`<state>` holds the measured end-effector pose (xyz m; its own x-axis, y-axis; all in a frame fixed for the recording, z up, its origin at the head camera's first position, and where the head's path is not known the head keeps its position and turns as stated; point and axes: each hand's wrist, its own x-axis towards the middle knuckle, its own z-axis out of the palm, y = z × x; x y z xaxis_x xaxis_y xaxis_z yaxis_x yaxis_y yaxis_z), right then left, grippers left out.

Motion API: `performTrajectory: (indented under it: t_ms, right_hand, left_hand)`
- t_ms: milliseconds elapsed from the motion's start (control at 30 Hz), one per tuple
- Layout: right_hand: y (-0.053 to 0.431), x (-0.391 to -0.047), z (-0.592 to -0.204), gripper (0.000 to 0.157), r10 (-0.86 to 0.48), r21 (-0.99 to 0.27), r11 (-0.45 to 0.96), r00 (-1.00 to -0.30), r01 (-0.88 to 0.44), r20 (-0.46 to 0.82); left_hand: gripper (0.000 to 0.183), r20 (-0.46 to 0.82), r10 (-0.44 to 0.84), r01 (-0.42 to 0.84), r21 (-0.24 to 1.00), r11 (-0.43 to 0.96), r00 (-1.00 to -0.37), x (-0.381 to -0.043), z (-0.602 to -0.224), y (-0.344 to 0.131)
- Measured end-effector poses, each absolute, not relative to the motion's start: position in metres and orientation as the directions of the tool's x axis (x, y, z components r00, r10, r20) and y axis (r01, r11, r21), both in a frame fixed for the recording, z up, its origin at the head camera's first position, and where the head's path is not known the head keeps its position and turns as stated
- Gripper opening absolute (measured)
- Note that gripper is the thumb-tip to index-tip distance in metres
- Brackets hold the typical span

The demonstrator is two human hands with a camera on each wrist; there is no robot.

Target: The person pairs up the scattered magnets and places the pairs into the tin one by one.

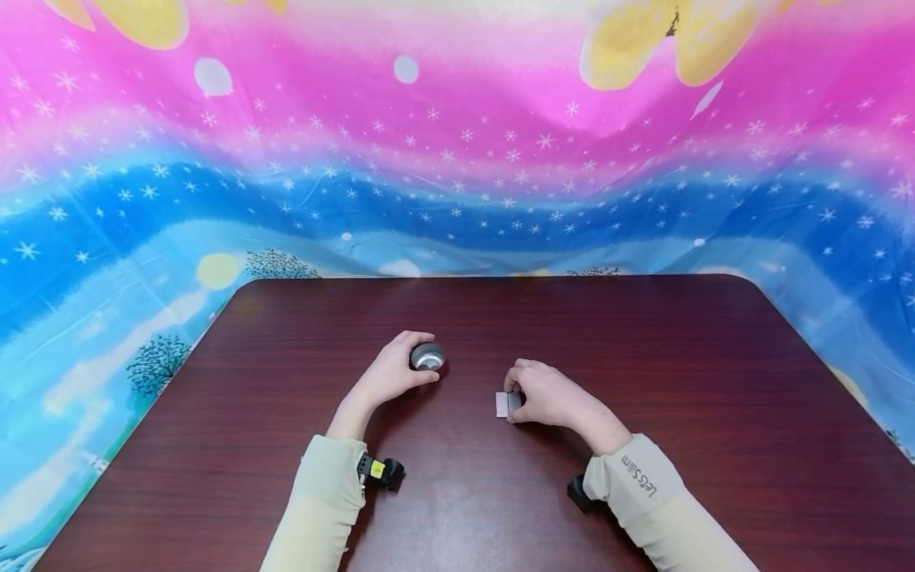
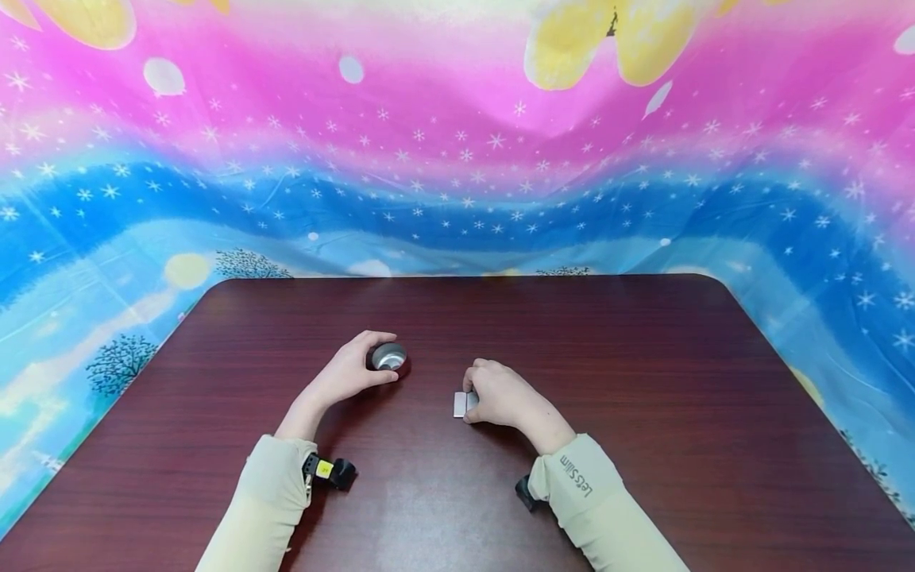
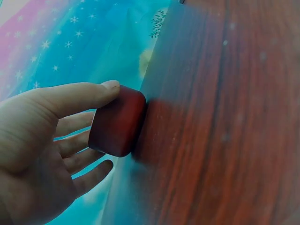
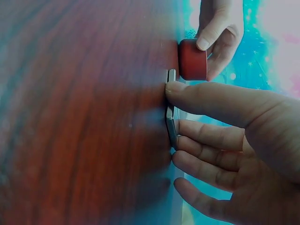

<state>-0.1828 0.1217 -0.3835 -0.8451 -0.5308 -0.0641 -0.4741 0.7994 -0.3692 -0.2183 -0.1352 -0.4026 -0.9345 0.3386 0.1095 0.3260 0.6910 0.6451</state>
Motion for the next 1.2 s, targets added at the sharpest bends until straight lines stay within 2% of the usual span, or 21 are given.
performTrajectory:
  t_ms: [467,867,1200]
  right_hand:
    - [0.1200,-0.1818,-0.3795,0.025,-0.558,-0.351,0.789,-0.827,-0.504,-0.066]
    - [0.1170,-0.1851,-0.3833,0.027,-0.562,-0.293,0.804,-0.822,-0.517,-0.090]
    - [0.1159,-0.1878,-0.3849,0.028,-0.597,-0.233,0.787,-0.800,-0.571,-0.054]
  left_hand:
    - [0.060,0.097,0.344,0.320,0.652,0.687,-0.934,-0.2193,-0.4067,-0.1352]
    - [0.063,0.100,0.347,0.327,0.643,0.692,-0.932,-0.2186,-0.4097,-0.1305]
    - [0.061,0.076,0.354,0.319,0.636,0.703,-0.932,-0.2169,-0.4079,-0.1301]
